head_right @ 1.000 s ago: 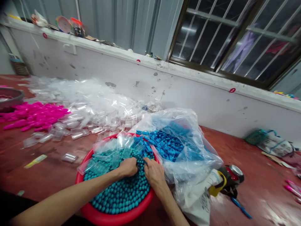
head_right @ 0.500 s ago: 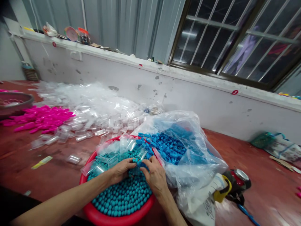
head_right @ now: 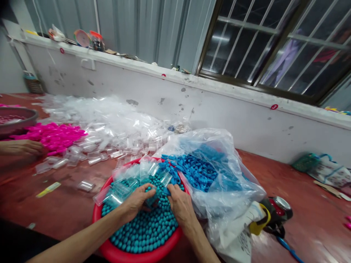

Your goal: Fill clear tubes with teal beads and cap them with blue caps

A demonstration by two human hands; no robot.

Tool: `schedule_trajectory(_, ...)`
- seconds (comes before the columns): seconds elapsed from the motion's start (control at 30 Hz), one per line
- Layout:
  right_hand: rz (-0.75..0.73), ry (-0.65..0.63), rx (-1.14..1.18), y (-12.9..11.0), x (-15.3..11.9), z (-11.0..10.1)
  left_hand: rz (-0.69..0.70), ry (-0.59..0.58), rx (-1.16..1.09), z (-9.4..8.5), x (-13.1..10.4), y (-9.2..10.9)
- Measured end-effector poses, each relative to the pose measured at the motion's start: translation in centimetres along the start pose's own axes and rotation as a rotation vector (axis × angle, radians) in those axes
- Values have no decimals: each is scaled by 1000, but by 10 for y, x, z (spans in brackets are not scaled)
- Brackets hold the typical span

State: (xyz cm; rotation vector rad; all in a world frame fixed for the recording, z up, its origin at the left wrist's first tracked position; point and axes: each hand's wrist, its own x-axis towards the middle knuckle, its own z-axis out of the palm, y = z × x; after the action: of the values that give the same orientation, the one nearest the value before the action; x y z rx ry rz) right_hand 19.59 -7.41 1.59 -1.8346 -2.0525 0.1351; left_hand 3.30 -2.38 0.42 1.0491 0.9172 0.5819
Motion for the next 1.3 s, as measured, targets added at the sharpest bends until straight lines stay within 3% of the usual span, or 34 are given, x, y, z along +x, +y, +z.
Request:
schedule_trajectory(0.1,65,13,11,-8,2,-6,5,-7,23,0,-1,-1)
schedule_trajectory(0.23,14,-9,60,-21,2,-1,55,-24,-13,-2,-2,-5)
schedule_trajectory(0.43,-30,-54,271,-4,-2,-1,80,-28,45,-9,-8,-4)
schedule_trajectory(0.67,61,77,444,-16,2,-5,132,22,81,-6,-10,-3)
schedule_trajectory(0.83,-22,-17,424,-12,0,-6,116,57,107,-13,-9,-5)
schedule_trajectory(1.0,172,37,606,-11,1,1,224,-64,38,-10,-8,-6)
schedule_trajectory(1.1,273,29,768,-18,5,11,323,-58,-10,-5,-8,-6)
schedule_trajectory(1.3,236,79,729,-27,8,16,229,-16,-54,-4,-13,-7)
